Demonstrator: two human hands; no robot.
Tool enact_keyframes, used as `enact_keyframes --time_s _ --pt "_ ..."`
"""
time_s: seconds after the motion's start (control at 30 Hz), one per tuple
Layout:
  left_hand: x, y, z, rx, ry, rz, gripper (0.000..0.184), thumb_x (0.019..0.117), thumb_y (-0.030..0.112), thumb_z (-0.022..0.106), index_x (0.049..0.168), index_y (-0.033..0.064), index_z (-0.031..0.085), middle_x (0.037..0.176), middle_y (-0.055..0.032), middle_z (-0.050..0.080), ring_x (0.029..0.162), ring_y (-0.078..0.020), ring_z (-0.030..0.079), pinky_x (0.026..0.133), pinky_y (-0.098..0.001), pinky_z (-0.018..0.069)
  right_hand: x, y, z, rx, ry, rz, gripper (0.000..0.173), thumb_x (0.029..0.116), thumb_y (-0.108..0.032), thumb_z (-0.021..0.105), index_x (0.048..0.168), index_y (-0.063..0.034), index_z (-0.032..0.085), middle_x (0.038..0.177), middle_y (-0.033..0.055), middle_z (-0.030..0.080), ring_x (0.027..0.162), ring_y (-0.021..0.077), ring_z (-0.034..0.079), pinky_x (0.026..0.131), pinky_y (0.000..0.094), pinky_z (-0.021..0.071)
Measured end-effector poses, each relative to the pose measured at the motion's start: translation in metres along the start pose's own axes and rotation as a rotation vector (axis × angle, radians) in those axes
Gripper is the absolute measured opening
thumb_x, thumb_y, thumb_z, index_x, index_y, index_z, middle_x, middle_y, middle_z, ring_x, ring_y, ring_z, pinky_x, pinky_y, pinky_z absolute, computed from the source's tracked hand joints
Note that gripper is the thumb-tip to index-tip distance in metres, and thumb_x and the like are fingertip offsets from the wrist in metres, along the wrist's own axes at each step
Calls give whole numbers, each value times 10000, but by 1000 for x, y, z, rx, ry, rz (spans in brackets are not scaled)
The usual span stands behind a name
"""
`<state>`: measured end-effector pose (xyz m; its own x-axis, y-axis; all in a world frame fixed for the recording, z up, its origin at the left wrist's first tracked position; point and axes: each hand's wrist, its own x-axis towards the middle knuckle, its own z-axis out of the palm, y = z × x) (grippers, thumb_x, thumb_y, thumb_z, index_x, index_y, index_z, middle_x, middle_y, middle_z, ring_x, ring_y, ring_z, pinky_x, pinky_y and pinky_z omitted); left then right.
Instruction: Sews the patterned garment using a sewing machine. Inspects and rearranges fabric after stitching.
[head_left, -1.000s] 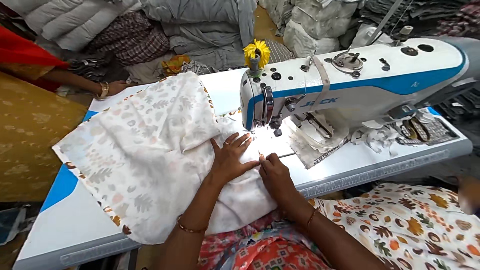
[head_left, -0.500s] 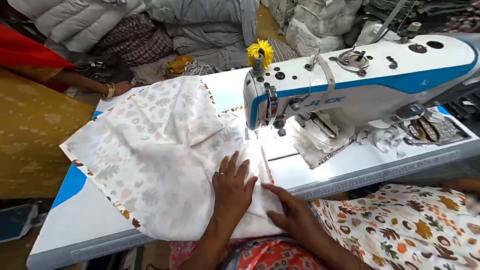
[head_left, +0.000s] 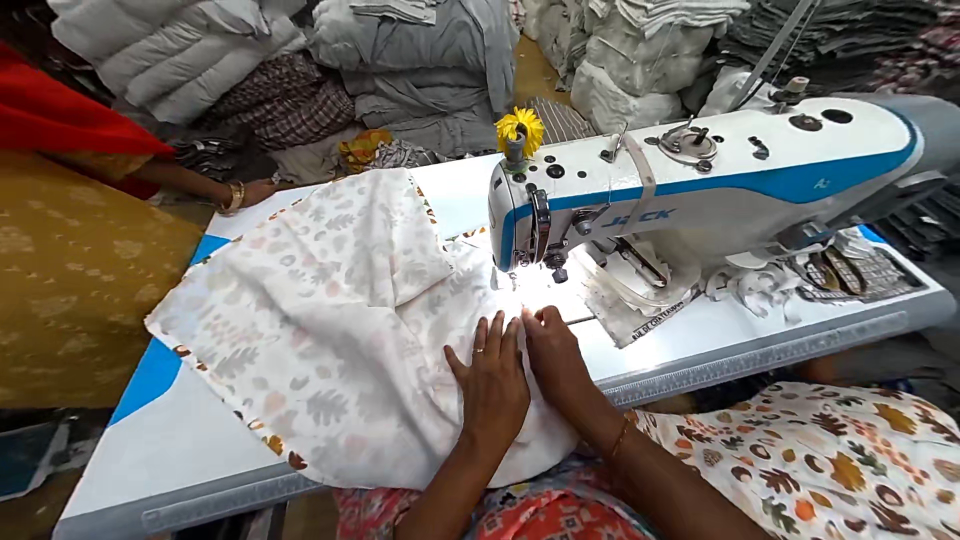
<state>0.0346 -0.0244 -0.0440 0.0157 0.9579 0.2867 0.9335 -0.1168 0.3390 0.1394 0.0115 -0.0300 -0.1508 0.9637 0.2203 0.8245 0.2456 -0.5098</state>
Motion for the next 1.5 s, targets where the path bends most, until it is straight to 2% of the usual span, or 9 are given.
enact_keyframes --time_s 0.1,0.37,0.43,0.5,0.67,0.93,1.07,1.23,1.5 --pt "-2 2 2 38 18 15 412 1008 200 484 1378 227 663 1491 -110 570 1386 -417 515 1018 -872 190 -20 8 11 -24 151 -120 189 888 -3 688 1049 65 758 915 204 672 731 286 705 651 373 613" --pt "-7 16 -51 -53 -297 159 418 852 195 738 1217 -8 728 1364 -170 660 1390 -417 511 1089 -839 147 -17 11 6 2 139 -138 146 877 -1 698 993 73 746 927 211 677 731 299 711 650 384 613" --pt "-9 16 -55 -120 -339 188 239 884 121 713 1071 -20 761 1267 -174 710 1313 -396 593 1119 -746 284 -16 12 7 2 139 -147 160 875 4 696 1007 77 747 931 213 676 724 299 708 644 380 611" --pt "-14 15 -49 -107 -232 231 120 862 80 706 917 -4 770 1065 -170 754 1045 -358 726 889 -573 556 -18 12 7 0 164 -168 141 872 -3 692 974 75 749 898 205 677 696 288 704 622 366 607" --pt "-11 21 -50 -167 -267 84 89 886 -5 656 897 -52 730 996 -201 714 773 -335 732 658 -458 611 -24 11 6 2 190 -180 118 861 -12 688 925 67 749 892 195 698 701 281 721 619 356 614" --pt "-5 6 -18 -34 -107 115 394 933 57 612 1318 -3 666 1264 -215 670 1004 -402 701 778 -505 590 -24 14 8 43 217 -187 107 871 -31 687 903 48 751 884 181 696 692 259 716 626 340 616" --pt "-3 -5 -12 -22 -47 138 380 963 125 557 1310 150 710 1355 -130 655 1121 -397 664 758 -568 535 -23 16 8 56 235 -208 103 867 -38 684 891 38 750 870 168 694 682 242 713 614 324 611" --pt "20 -39 -5 -264 -101 170 326 991 336 582 1246 237 759 1432 -68 625 1392 -348 514 1044 -696 373 -13 18 11 83 205 -196 66 851 -18 723 865 44 739 840 170 671 669 253 696 606 349 606" --pt "46 -58 0 -466 -123 263 199 923 268 703 1069 205 823 1194 0 739 1288 -307 589 1050 -620 426 0 2 -18 95 -76 83 158 926 -96 693 909 56 735 847 187 671 755 294 696 702 417 585"
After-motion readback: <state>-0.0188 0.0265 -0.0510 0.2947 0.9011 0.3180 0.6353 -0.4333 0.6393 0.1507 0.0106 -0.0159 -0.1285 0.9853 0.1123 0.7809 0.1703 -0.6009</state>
